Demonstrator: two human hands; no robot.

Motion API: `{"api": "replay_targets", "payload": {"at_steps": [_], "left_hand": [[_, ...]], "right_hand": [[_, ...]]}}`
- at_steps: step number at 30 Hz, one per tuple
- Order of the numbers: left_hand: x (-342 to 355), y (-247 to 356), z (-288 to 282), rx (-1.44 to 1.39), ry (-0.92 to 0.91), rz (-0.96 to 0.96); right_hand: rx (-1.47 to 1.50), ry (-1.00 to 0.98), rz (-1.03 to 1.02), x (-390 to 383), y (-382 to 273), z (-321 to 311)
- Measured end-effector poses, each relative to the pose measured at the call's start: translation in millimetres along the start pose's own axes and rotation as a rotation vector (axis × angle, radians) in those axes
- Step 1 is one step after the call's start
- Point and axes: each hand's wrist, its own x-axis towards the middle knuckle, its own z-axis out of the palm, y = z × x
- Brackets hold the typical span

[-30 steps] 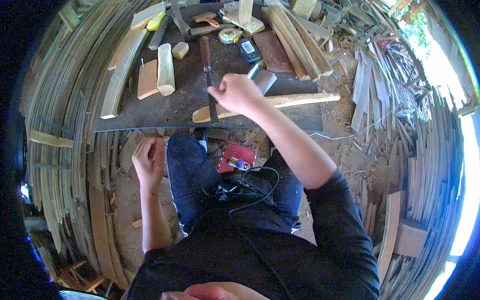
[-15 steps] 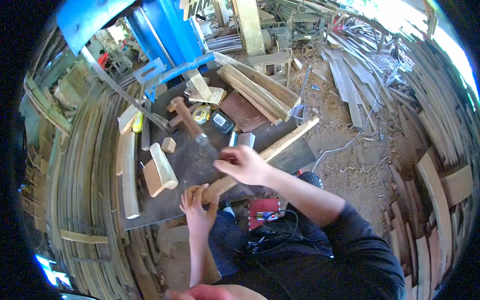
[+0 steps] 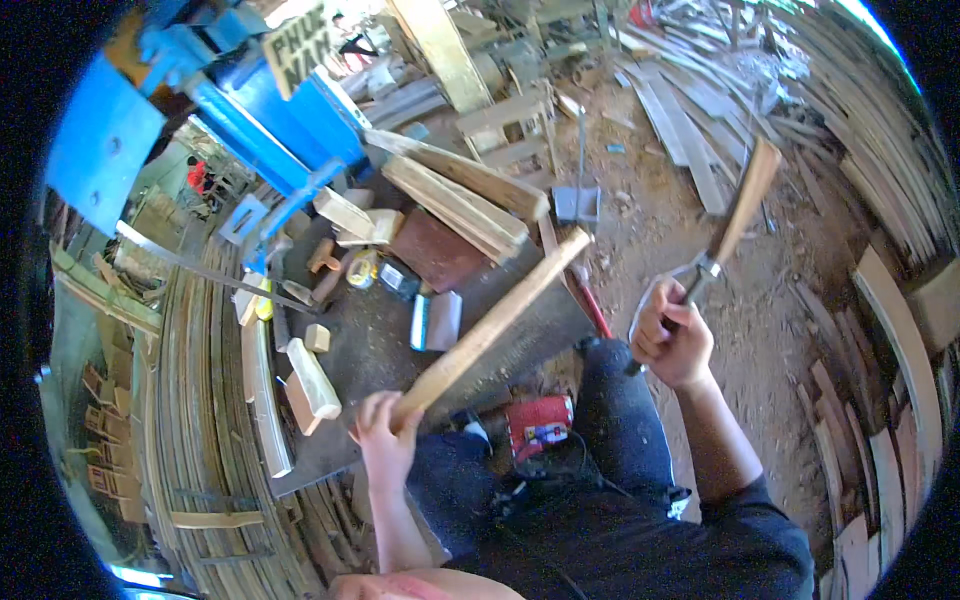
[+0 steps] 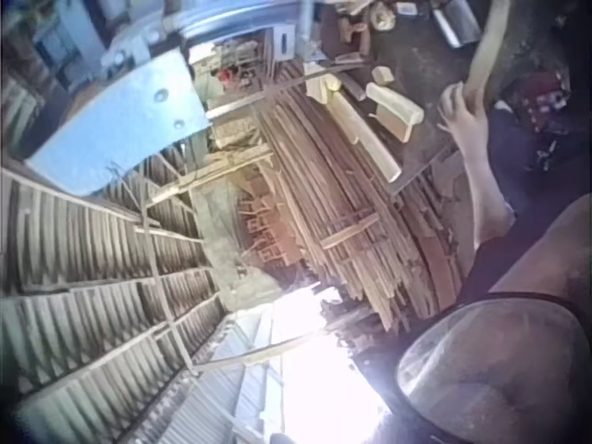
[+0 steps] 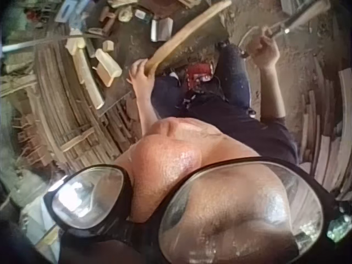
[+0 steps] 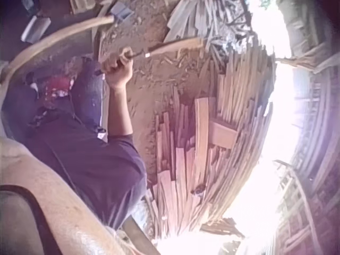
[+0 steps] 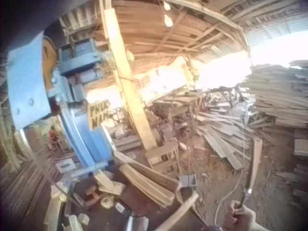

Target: The person carves a long, thin piece of wood using a chisel, repeatedly shaving off thin layers to shape the wood. The person holds the wood with one hand and uses the chisel with the other, working on a cluttered workbench in a workshop.

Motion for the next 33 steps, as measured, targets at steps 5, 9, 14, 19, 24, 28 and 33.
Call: {"api": "replay_targets", "payload": {"at_steps": [5,9,14,19,24,28,33], "left_hand": [[-7.6,-18.4,-11.9,0.01,0.054,-0.094],[-21.3,-40.6,-25.8,-0.048,0.011,-0.191],[-19.3,-54.7,-41.6,-0.084,0.015,-0.075],[34.0,2.3,-23.4,-0.131,0.091,0.078],[81.3,82.3,23.1,-0.222,0.035,0.368],[97.5,93.1,58.6,-0.196,0.004,0.403],[83.2,89.0,53.3,-0.233,-0.131,0.331]], "right_hand": [[0.021,0.027,-0.008,3.1,9.1,-12.2],[-0.331,-0.049,-0.258,12.7,12.5,-9.1],[-0.35,-0.102,-0.325,38.3,10.4,-1.4],[0.047,0.023,-0.203,81.7,22.2,18.1],[0.17,0.473,-0.137,111.1,49.8,31.9],[0.118,0.523,-0.157,120.6,67.8,25.8],[0.082,0.522,-0.171,120.7,74.5,20.4]]}}
